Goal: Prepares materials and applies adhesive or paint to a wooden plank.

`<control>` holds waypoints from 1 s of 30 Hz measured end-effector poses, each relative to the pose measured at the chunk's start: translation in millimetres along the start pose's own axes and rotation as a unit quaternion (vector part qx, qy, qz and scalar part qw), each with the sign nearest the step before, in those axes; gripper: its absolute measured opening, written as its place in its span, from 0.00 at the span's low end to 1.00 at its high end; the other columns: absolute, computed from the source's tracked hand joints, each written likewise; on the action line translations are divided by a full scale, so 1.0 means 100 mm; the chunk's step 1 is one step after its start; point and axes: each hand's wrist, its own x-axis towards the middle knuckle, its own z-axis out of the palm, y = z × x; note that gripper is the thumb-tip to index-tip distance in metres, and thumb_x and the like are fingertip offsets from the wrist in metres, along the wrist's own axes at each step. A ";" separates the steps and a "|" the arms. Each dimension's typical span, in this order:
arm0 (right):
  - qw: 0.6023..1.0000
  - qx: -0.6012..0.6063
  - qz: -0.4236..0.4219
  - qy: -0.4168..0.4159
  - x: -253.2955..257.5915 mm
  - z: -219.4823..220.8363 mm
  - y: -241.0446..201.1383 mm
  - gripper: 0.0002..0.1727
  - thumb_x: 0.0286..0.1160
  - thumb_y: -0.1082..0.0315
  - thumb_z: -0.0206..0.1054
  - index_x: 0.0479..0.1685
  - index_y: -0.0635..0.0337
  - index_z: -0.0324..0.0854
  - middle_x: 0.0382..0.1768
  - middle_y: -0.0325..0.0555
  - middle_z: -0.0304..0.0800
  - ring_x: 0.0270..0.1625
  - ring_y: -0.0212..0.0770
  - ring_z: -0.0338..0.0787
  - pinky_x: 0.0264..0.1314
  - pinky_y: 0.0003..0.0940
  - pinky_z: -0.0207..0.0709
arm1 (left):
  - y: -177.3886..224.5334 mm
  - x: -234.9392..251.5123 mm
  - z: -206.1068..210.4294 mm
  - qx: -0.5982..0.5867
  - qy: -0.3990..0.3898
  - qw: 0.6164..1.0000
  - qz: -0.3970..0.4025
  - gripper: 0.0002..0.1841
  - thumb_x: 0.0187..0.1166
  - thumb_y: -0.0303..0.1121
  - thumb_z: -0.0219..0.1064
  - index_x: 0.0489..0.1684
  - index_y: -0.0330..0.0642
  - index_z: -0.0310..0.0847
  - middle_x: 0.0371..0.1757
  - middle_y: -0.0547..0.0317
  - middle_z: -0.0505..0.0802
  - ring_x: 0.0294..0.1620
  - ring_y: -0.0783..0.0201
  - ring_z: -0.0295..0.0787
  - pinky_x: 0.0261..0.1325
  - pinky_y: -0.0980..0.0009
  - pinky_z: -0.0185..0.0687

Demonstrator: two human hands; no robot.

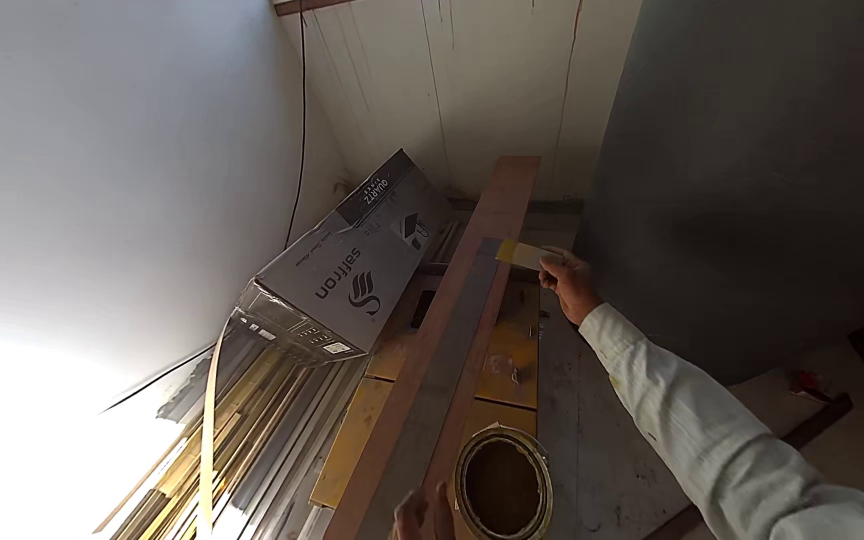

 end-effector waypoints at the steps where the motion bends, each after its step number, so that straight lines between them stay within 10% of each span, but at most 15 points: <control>1: 0.999 -0.034 -0.016 0.001 0.17 0.08 0.05 0.14 0.87 0.73 0.61 0.66 0.65 0.81 0.35 0.41 0.85 0.25 0.25 0.79 0.31 0.19 0.76 | -0.14 0.18 0.03 0.011 0.010 1.000 0.021 0.18 0.77 0.34 0.70 0.49 0.21 0.86 0.41 0.33 0.95 0.38 0.40 0.96 0.42 0.46 0.89; 7: 0.960 -0.256 -0.110 -0.010 0.77 0.40 0.50 0.19 0.92 0.65 0.57 0.74 0.59 0.82 0.57 0.60 0.91 0.52 0.51 0.91 0.59 0.50 0.81 | -0.90 0.83 0.52 0.036 -0.039 0.999 0.012 0.35 0.78 0.52 0.64 0.64 0.20 0.81 0.78 0.27 0.80 0.82 0.28 0.71 0.88 0.38 0.56; 12: 0.805 -0.514 -0.285 -0.083 0.81 0.41 0.92 0.21 0.87 0.74 0.58 0.75 0.63 0.82 0.72 0.62 0.86 0.73 0.65 0.85 0.77 0.58 0.73 | -0.95 0.82 0.63 0.046 -0.063 0.997 -0.020 0.41 0.77 0.58 0.62 0.68 0.20 0.79 0.82 0.27 0.76 0.86 0.28 0.65 0.90 0.37 0.46; 17: 0.673 -0.676 -0.244 -0.175 0.41 0.51 0.70 0.21 0.85 0.72 0.61 0.76 0.58 0.81 0.73 0.56 0.83 0.77 0.63 0.78 0.78 0.58 0.72 | -0.96 0.84 0.60 0.030 -0.093 0.994 -0.049 0.41 0.78 0.57 0.64 0.70 0.18 0.76 0.82 0.25 0.74 0.87 0.27 0.63 0.91 0.38 0.45; 30: 0.652 -0.699 -0.180 -0.235 0.79 0.93 0.11 0.15 0.90 0.63 0.60 0.59 0.60 0.89 0.62 0.54 0.89 0.74 0.58 0.79 0.76 0.53 0.69 | -0.97 0.87 0.60 0.039 -0.112 0.991 -0.060 0.40 0.79 0.56 0.64 0.69 0.19 0.77 0.76 0.26 0.81 0.83 0.29 0.70 0.90 0.40 0.50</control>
